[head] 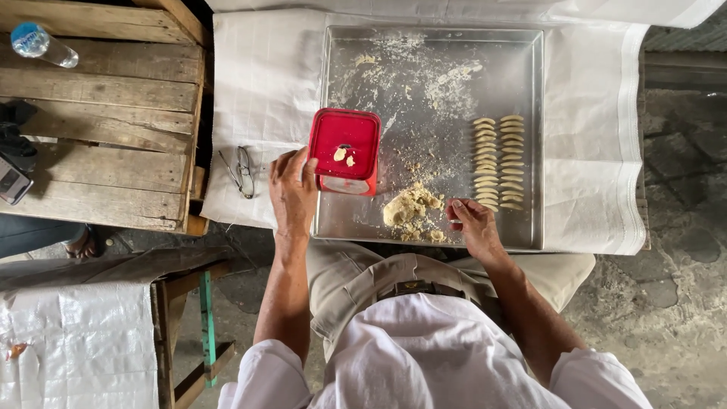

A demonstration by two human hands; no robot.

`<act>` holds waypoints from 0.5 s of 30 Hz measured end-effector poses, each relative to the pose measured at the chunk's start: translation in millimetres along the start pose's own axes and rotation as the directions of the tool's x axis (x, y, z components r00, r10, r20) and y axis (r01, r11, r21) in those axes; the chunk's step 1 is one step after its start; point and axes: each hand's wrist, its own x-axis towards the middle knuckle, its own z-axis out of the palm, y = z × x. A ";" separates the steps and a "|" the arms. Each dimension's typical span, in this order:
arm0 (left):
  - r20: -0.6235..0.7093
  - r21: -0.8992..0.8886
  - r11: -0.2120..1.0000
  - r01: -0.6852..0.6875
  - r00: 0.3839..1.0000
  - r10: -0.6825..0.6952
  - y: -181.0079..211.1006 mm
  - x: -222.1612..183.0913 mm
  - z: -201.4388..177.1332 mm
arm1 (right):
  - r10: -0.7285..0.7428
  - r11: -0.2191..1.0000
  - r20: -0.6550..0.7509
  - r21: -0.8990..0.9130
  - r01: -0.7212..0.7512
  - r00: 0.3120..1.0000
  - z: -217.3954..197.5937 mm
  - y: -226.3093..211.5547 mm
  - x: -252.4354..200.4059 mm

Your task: Shaping small pieces of dough into crescent-shaped pastries and arranging them on a metal tray.

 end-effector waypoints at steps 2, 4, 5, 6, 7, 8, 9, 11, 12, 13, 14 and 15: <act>0.043 0.049 0.998 -0.048 0.998 0.046 -4.7 -0.6 19.9 | 0.006 1.000 0.019 -0.008 -0.006 1.000 -1.5 4.7 2.2; 0.081 0.093 0.991 -0.099 0.992 0.092 -7.7 -1.8 42.1 | 0.005 1.000 0.038 -0.019 -0.004 0.999 -1.3 6.7 1.2; 0.109 0.201 0.973 -0.111 0.990 0.091 -8.2 -2.8 54.2 | 0.026 0.999 0.033 -0.021 -0.026 0.999 -0.4 6.5 -1.3; 0.129 0.302 0.944 -0.130 0.987 0.095 -7.3 2.8 69.0 | 0.036 0.999 0.025 -0.022 -0.035 0.999 0.6 2.8 1.8; 0.115 0.295 0.946 -0.137 0.988 0.107 -12.1 1.4 72.4 | 0.016 1.000 0.022 -0.022 -0.016 1.000 1.9 -1.2 -2.1; 0.122 0.318 0.936 -0.152 0.985 0.119 -15.5 1.7 78.0 | 0.036 0.999 0.013 -0.030 -0.036 0.999 1.8 -6.1 -5.5; 0.129 0.341 0.925 -0.167 0.983 0.130 -18.6 2.5 84.2 | 0.056 0.998 0.003 -0.036 -0.056 0.998 1.5 -10.8 -8.7; 0.140 0.318 0.924 -0.214 0.974 0.177 -4.6 9.0 74.5 | 0.057 0.998 -0.016 -0.021 -0.058 0.998 -4.4 -9.7 -6.7; 0.161 0.307 0.919 -0.247 0.965 0.205 0.9 10.7 68.5 | 0.081 0.997 -0.023 -0.007 -0.081 0.996 -6.4 -8.1 -5.9; 0.150 0.300 0.919 -0.256 0.964 0.219 4.2 11.3 65.7 | 0.063 0.998 -0.029 -0.005 -0.063 0.998 -7.7 -10.2 -7.4; 0.144 0.275 0.928 -0.252 0.965 0.219 6.5 12.5 61.8 | 0.065 0.998 -0.017 -0.006 -0.065 0.998 -7.3 -11.9 -8.5; 0.138 0.250 0.936 -0.248 0.966 0.220 8.2 13.6 58.2 | 0.066 0.998 -0.004 -0.007 -0.066 0.998 -6.8 -13.2 -9.4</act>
